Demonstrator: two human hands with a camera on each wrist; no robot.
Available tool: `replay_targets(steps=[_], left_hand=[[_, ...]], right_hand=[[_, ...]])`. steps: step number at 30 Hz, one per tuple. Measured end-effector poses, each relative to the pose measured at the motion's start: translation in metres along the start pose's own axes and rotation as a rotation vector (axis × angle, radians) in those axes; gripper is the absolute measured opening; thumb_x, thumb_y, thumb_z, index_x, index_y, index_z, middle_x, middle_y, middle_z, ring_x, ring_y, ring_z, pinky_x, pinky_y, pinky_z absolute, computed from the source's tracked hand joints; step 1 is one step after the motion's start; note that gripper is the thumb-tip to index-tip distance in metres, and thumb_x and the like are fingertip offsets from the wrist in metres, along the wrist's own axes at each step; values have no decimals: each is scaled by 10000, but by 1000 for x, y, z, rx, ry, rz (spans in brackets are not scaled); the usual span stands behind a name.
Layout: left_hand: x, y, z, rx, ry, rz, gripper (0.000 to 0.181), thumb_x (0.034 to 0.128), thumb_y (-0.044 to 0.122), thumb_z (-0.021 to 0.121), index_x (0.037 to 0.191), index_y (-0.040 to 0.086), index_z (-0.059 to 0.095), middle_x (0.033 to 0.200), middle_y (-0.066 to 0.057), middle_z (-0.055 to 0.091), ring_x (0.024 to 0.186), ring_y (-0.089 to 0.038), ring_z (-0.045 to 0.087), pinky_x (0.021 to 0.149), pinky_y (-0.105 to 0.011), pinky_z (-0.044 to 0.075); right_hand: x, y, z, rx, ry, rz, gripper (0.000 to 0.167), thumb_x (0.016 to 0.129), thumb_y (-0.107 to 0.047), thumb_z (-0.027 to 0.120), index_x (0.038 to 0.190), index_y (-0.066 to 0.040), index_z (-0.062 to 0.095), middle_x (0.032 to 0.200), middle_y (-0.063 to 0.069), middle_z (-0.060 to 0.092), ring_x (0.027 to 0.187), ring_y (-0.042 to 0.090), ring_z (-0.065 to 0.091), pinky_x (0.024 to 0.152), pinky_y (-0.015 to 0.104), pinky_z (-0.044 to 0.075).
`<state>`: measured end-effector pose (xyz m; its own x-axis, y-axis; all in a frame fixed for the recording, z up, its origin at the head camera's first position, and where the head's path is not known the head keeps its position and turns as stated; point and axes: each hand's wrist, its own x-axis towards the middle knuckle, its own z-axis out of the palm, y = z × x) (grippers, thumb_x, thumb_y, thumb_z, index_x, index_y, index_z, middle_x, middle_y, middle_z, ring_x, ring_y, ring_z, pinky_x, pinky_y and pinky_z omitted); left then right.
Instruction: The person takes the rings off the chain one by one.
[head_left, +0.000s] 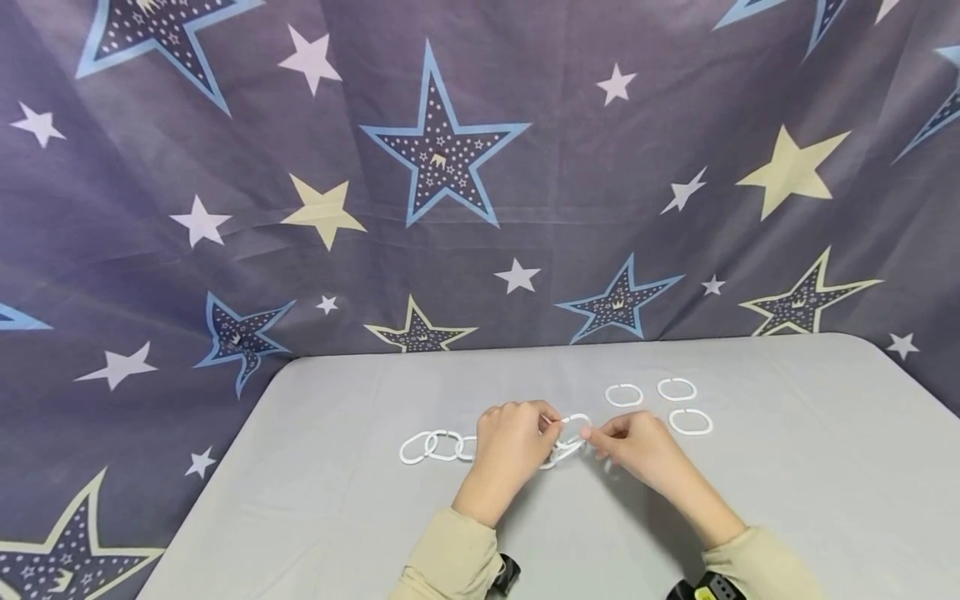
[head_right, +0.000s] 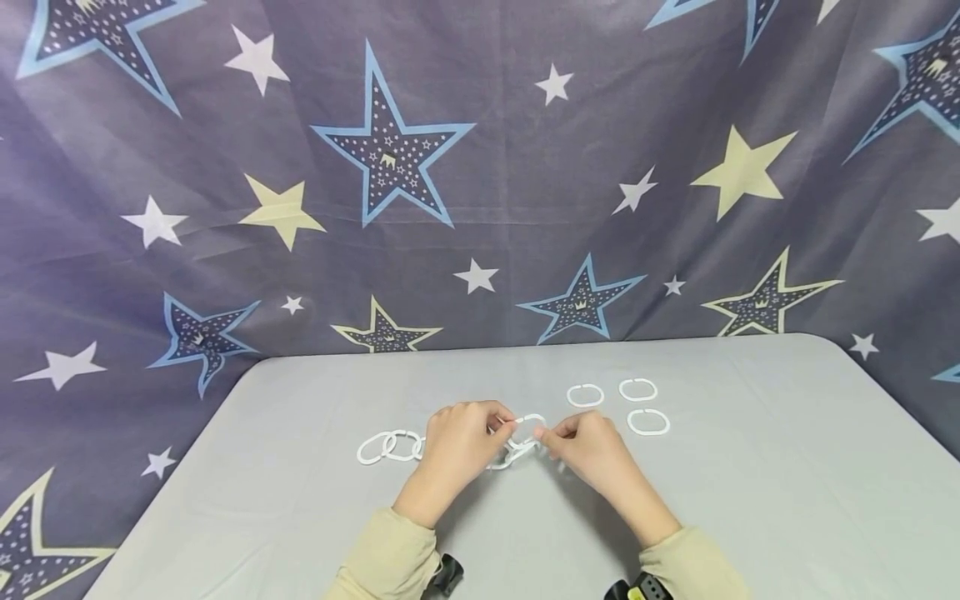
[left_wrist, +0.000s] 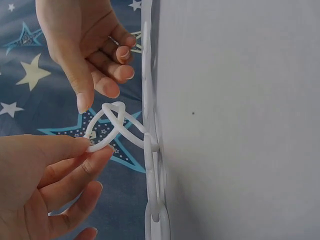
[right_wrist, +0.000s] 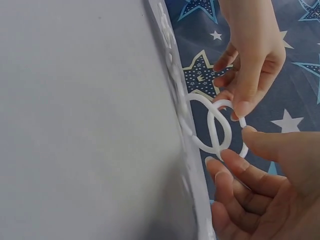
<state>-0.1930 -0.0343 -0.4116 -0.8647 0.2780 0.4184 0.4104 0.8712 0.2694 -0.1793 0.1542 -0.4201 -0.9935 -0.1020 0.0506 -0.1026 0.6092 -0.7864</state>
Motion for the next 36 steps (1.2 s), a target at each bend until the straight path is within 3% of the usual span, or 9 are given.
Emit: replay_targets(steps=[10, 20, 36], left_hand=[[0, 0, 1, -38, -58, 5, 40, 844, 283, 749, 870, 278, 780, 719, 205, 678, 619, -94, 607, 605, -283, 436], [0, 1, 0, -54, -75, 0, 48, 860, 318, 740, 844, 287, 773, 710, 222, 671, 604, -86, 600, 626, -288, 445], [1, -1, 0, -53, -52, 17, 40, 858, 300, 729, 854, 271, 756, 741, 205, 683, 625, -77, 619, 614, -267, 442]], right_hand=[[0, -1, 8, 19, -27, 31, 300, 915, -303, 706, 767, -45, 746, 629, 5, 668, 527, 144, 590, 519, 259, 445], [-1, 1, 12, 10, -27, 31, 248, 902, -245, 713, 742, -57, 732, 608, -1, 649, 543, 128, 577, 531, 253, 443], [1, 2, 11, 74, -26, 57, 204, 888, -182, 708, 812, 5, 735, 647, 27, 671, 562, 156, 609, 545, 282, 489]])
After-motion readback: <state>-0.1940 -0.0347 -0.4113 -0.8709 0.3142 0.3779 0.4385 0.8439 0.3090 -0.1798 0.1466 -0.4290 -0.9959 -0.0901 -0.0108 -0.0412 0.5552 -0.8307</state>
